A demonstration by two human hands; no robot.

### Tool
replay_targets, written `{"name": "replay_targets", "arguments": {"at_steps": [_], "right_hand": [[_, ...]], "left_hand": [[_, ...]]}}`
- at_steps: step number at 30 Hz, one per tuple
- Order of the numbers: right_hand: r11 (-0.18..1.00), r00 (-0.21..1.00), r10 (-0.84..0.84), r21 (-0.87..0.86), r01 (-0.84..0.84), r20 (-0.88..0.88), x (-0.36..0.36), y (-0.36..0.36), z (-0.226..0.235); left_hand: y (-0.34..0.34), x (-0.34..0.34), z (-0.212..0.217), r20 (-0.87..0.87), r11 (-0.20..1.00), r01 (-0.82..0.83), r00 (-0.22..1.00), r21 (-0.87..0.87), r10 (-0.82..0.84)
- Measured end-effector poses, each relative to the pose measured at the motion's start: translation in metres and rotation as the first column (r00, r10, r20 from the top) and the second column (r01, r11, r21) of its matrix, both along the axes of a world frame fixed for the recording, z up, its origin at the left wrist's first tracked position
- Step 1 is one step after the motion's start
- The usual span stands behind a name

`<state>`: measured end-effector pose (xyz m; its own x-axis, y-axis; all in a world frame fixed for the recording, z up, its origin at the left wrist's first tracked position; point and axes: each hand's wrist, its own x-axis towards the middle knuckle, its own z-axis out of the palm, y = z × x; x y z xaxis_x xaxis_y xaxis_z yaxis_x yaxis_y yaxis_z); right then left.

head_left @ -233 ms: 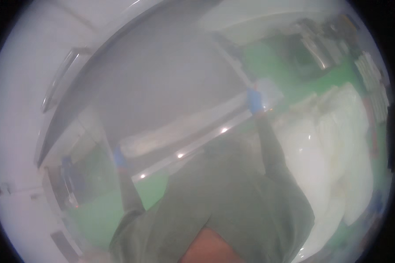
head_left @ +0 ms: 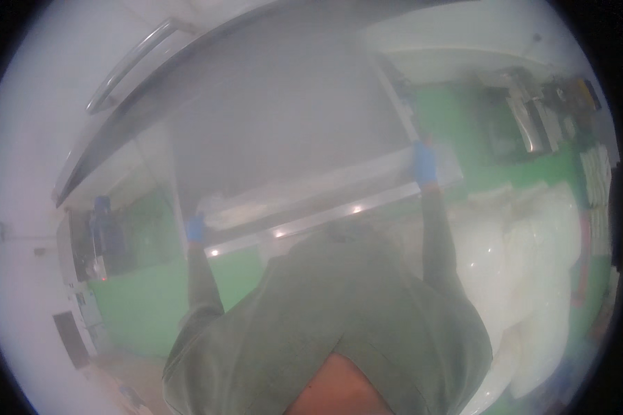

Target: Unloading large bags of white powder into an industrial mixing machine using a utility knife to cut the bags open.

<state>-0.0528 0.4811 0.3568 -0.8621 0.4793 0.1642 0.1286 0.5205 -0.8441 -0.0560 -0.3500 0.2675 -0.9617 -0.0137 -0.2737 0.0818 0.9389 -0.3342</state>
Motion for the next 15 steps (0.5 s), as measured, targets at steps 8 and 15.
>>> {"name": "replay_targets", "arguments": {"at_steps": [8, 15], "right_hand": [[0.624, 0.958, 0.287, -0.758, -0.191, -0.005, 0.032, 0.065, -0.058], [0.992, 0.949, 0.11, -0.088, -0.087, 0.296, 0.015, 0.057, -0.07]], "left_hand": [[0.151, 0.137, 0.002, -0.319, 0.864, 0.005, 0.931, 0.504, 0.18], [0.298, 0.037, 0.097, 0.19, -0.114, -0.167, 0.576, 0.979, 0.795]]}}
